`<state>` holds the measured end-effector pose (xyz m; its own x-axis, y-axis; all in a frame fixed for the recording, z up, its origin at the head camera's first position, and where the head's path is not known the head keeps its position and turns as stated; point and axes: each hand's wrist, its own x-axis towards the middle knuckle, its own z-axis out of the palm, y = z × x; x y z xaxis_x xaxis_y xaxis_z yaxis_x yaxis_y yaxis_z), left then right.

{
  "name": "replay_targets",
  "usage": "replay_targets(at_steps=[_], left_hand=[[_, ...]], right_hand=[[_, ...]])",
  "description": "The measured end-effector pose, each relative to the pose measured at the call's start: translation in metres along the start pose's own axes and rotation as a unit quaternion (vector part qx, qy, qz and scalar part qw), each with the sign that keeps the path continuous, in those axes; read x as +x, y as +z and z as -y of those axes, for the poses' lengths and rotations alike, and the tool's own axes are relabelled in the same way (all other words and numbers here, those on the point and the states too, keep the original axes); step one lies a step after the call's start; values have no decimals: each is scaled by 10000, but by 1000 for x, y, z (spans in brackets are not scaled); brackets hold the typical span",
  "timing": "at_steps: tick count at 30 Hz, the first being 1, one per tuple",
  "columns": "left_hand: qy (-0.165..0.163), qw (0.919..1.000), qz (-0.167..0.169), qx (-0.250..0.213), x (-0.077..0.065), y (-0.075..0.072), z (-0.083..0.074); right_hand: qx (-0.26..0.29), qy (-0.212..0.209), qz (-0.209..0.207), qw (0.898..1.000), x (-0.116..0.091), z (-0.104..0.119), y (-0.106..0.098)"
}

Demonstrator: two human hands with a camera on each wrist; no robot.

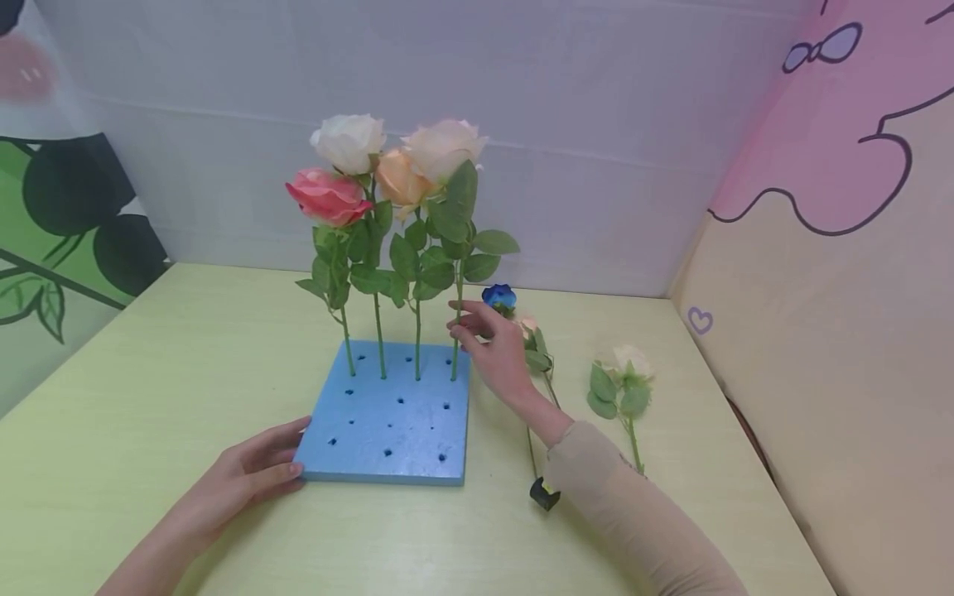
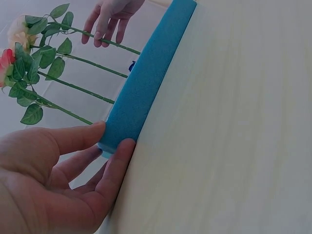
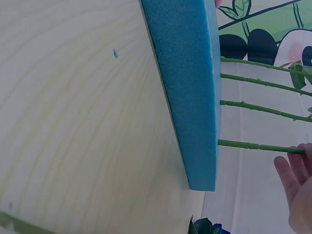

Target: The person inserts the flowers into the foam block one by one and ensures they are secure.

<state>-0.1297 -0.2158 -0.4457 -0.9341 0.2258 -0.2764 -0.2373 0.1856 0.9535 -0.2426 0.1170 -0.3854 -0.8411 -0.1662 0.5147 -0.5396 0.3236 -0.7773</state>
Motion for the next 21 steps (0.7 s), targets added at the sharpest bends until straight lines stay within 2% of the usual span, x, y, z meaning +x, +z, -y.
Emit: replay_targets(at_steps=[11, 17, 21], left_hand=[[66, 9999, 38, -73, 0, -1, 1], [-3, 10000, 40, -62, 1, -1, 1], [53, 10000, 36, -6, 2, -1, 2]], right_hand=[[1, 160, 62, 9999, 0, 2, -1], [14, 279, 76, 9996, -1, 0, -4], [-130, 390, 40, 9991, -4, 0, -7]])
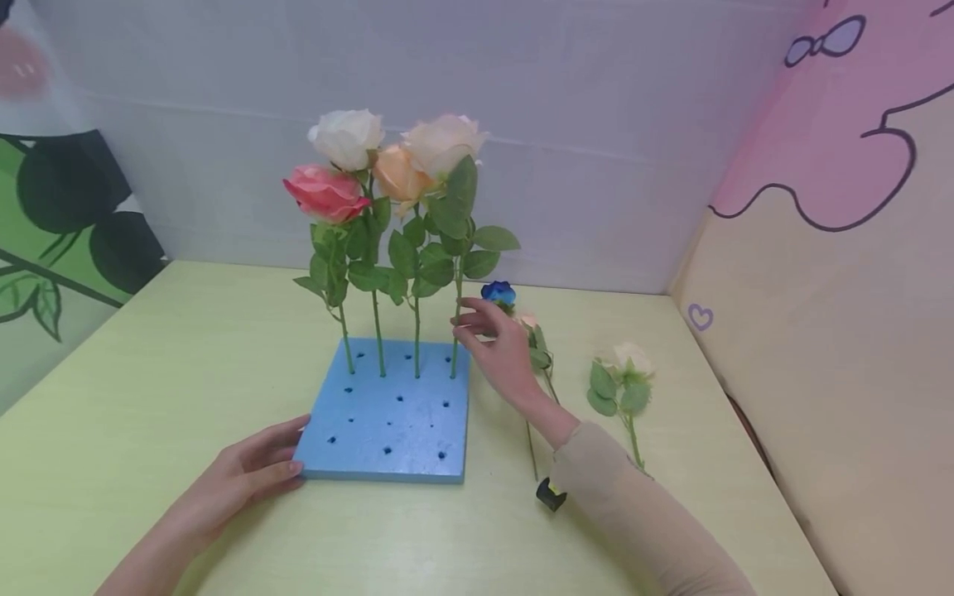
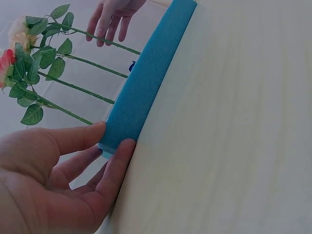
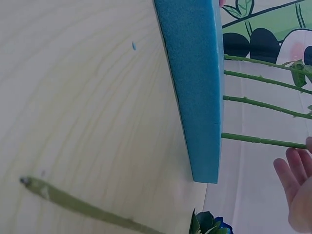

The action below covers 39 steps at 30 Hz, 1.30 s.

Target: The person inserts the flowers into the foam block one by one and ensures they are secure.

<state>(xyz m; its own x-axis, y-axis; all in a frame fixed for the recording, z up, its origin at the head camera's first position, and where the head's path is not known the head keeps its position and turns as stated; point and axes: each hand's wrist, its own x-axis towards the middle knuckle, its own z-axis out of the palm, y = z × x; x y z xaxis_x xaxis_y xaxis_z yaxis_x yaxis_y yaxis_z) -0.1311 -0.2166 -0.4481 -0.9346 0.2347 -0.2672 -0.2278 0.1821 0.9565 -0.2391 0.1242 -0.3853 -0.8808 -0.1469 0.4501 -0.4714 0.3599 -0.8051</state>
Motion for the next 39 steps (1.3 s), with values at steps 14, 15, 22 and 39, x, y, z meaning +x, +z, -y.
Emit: replay_targets(at_steps=[14, 15, 22, 39], left_hand=[[-4, 10000, -5, 55, 0, 0, -3], [-17, 10000, -12, 39, 0, 0, -3], [-69, 10000, -55, -5, 0, -1, -7], [-161, 9998, -138, 37, 0, 1, -2]], right_hand=[[-251, 84, 36, 9996, -15, 5, -19], [-289, 106, 30, 9995, -16, 6, -21], [-391, 200, 17, 9990, -23, 17, -34], [-670, -132, -201, 9975, -37, -1, -69]])
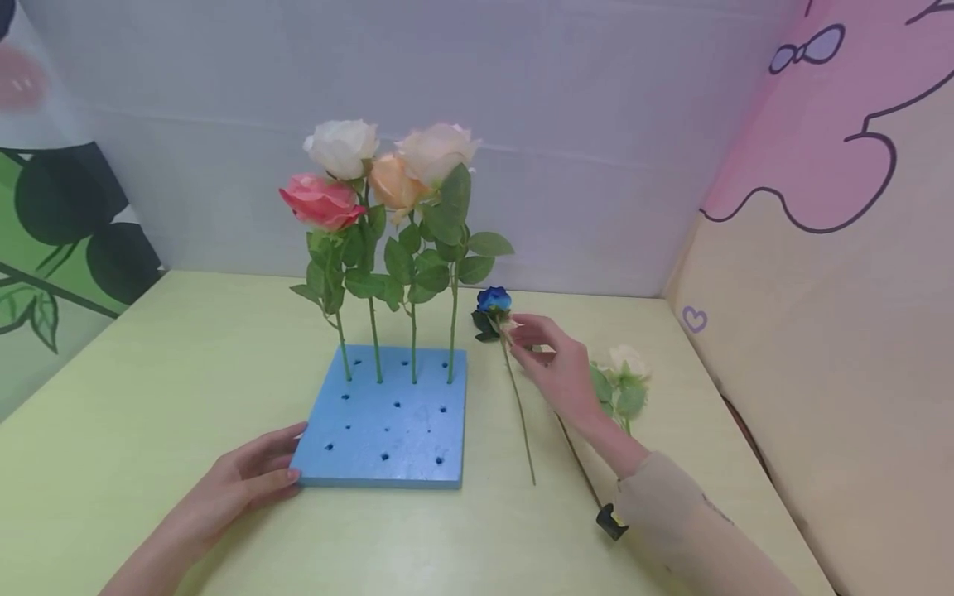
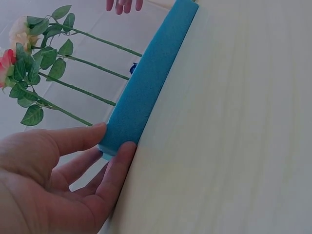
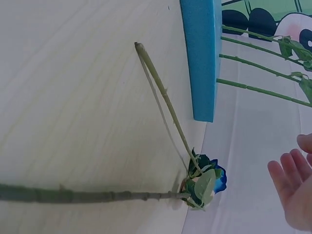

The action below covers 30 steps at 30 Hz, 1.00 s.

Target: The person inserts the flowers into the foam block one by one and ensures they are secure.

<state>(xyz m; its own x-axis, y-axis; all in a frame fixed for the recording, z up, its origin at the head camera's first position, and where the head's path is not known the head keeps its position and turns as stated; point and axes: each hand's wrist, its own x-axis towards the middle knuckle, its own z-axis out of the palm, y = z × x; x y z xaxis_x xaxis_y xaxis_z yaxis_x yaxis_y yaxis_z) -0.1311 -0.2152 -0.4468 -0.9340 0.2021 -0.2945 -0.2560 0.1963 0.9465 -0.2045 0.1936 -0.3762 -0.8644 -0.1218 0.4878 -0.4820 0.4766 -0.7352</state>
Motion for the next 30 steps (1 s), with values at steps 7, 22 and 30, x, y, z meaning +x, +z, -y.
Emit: replay_targets(at_steps=[7, 22, 30], left_hand=[[11, 10000, -26, 72, 0, 1, 0], [-31, 10000, -19, 15, 1, -2, 0], [-65, 9999, 1, 122, 3, -2, -1]], right_hand=[[-359, -63, -100, 9993, -8, -3, -17], [-1206, 639, 174, 9905, -36, -17, -63], [-1557, 878, 391, 9831, -52, -27, -85]])
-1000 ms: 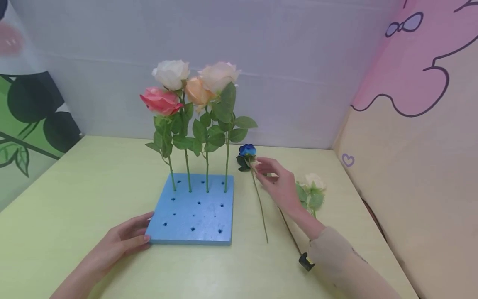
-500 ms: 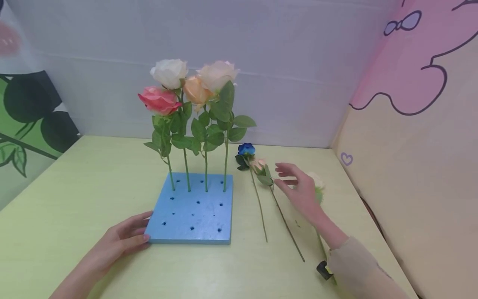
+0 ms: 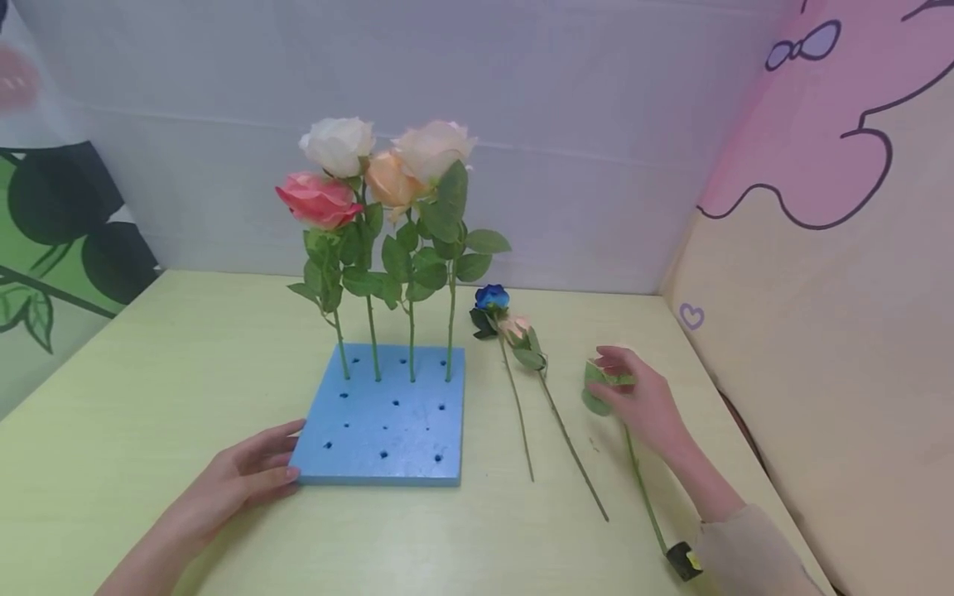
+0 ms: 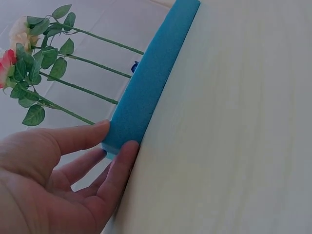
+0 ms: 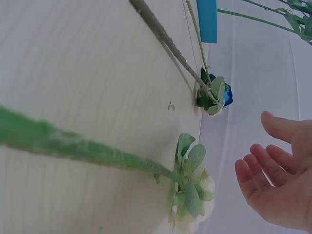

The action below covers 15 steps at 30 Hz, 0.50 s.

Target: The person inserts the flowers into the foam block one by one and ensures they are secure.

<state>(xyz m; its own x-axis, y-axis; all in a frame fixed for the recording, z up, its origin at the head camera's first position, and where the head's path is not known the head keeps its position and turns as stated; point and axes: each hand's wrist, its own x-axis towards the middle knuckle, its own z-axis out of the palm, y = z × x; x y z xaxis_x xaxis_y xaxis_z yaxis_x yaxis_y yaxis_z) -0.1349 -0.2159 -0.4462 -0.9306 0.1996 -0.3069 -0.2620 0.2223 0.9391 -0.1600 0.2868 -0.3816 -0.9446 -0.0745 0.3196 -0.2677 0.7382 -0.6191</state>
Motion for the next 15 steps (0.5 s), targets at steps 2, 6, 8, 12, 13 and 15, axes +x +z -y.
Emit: replay_targets(at_steps=[2, 6, 8, 12, 13, 15], left_hand=[[-8, 10000, -13, 30, 0, 0, 0], [-10, 10000, -35, 49, -1, 0, 1], [-9, 10000, -29, 54, -2, 0, 1], [79, 9998, 43, 149, -2, -1, 1], [118, 9997, 74, 179, -2, -2, 0], [190, 9994, 133, 260, -1, -4, 0]], right_hand=[[-83, 75, 91, 9999, -4, -3, -3], [-278, 339, 384, 9983, -12, -7, -9], [-420, 495, 575, 9962, -16, -10, -12], [-623, 591, 787, 9932, -23, -19, -16], [-651, 611, 820, 9926, -24, -21, -17], [-686, 654, 869, 9917, -27, -24, -19]])
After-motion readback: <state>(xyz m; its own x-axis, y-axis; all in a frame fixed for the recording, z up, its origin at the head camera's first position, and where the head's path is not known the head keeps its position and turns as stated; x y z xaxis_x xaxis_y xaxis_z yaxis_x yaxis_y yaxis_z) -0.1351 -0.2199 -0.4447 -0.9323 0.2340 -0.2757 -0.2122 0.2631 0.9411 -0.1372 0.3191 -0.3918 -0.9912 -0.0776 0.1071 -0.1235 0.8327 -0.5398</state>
